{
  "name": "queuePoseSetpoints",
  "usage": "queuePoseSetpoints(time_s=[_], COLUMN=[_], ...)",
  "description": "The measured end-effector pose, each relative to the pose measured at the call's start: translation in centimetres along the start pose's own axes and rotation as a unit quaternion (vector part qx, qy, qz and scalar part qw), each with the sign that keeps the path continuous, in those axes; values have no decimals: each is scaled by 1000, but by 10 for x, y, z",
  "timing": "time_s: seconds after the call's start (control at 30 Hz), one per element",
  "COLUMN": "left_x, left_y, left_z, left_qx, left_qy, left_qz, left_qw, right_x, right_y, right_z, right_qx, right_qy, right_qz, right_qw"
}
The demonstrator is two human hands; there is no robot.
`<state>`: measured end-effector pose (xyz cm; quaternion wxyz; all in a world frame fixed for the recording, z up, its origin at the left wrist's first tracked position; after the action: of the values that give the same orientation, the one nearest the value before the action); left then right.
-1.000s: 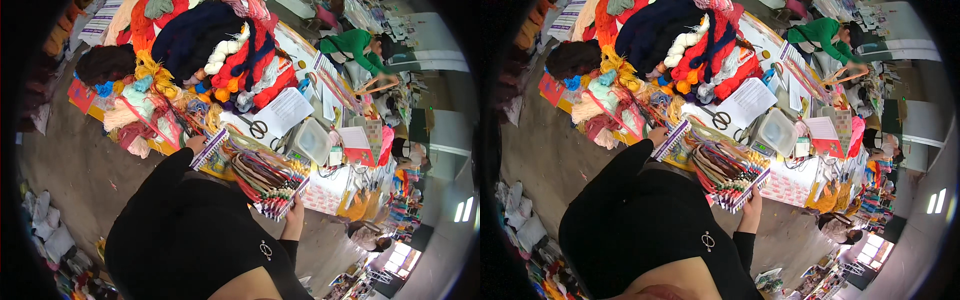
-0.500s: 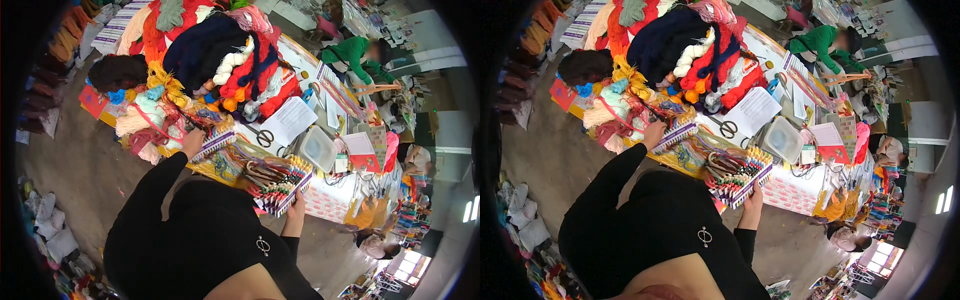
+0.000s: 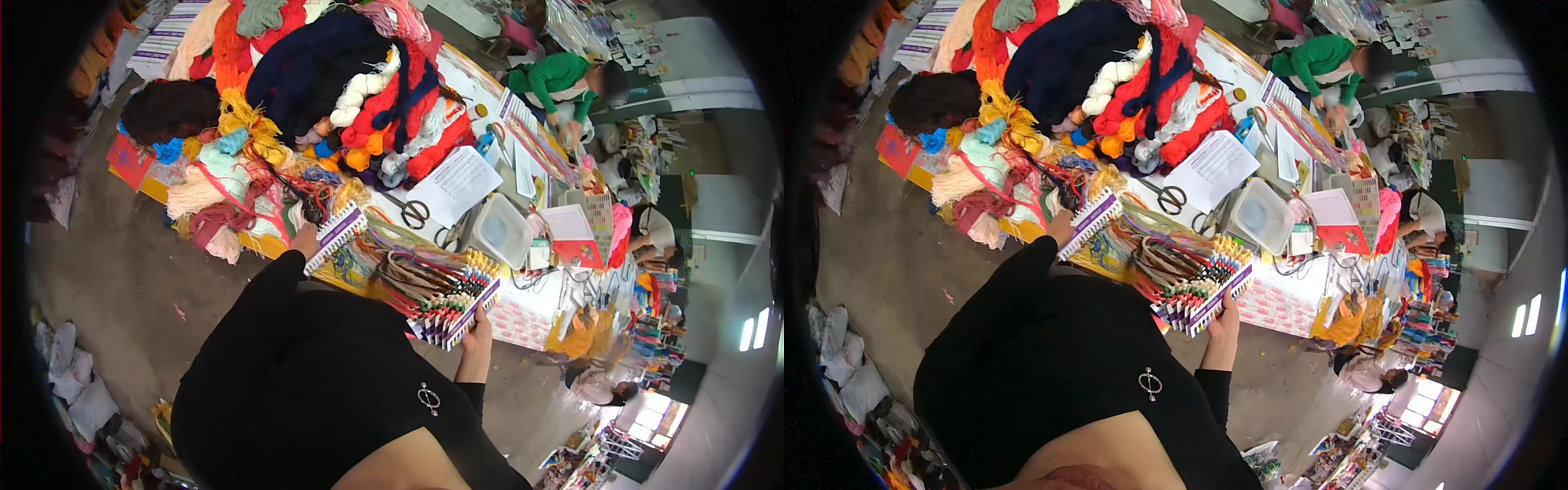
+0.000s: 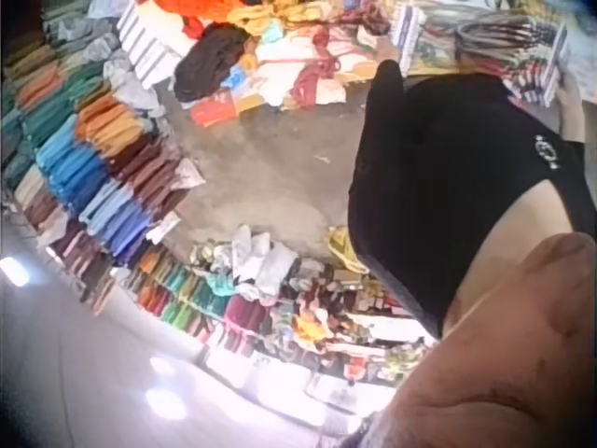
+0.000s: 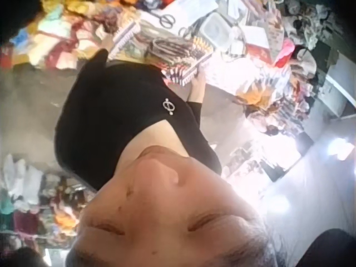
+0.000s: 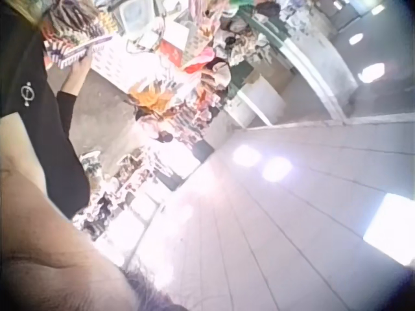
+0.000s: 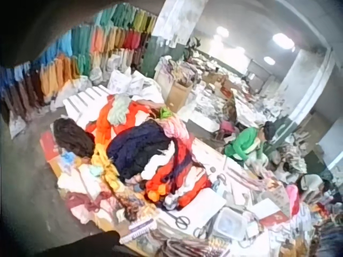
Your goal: Sorting various colors of yarn and organizing them into color sample index cards.
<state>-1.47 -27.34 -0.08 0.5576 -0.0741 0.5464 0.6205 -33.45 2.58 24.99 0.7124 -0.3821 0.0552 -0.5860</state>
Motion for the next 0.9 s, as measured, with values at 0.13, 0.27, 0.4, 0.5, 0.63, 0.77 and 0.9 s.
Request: queuePoseSetpoints(time_s=[0.13, 0.27, 0.4, 0.5, 0.63, 0.77, 0.9], left_x=[26, 7, -76, -111, -121, -120, -120], left_y=[16, 47, 83, 137, 205, 212, 202], left_z=[-9, -11, -19, 2, 46, 63, 56], left_qx=[68, 145, 79, 157, 242, 226, 257], left_qy=[-133, -87, -116, -149, -195, -157, -106], left_qz=[84, 174, 446, 486, 429, 368, 330], left_qw=[985, 970, 884, 847, 848, 888, 902], right_x=[-17, -12, 24, 76, 134, 144, 159], right_y=[-5, -16, -14, 32, 116, 146, 147], right_z=[6, 21, 43, 22, -37, -49, -46], right_qx=[-12, -49, -97, -19, 22, 70, 83], right_qy=[5, 21, -94, -150, -136, -147, -145], right_qz=[-13, -55, -79, -76, -90, -71, -17], right_qw=[1000, 997, 988, 986, 986, 984, 986])
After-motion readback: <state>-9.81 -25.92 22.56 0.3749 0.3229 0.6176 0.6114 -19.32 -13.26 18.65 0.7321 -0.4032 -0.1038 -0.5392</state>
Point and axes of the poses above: each hand's wrist, its own z-axis away from the middle knuckle, its own x-axis out of the palm, y = z × x, the point moved 8 cm from there along -z, towards the middle knuckle, and after that the axes turned 5 degrees about -y, right-handed, at the moved point
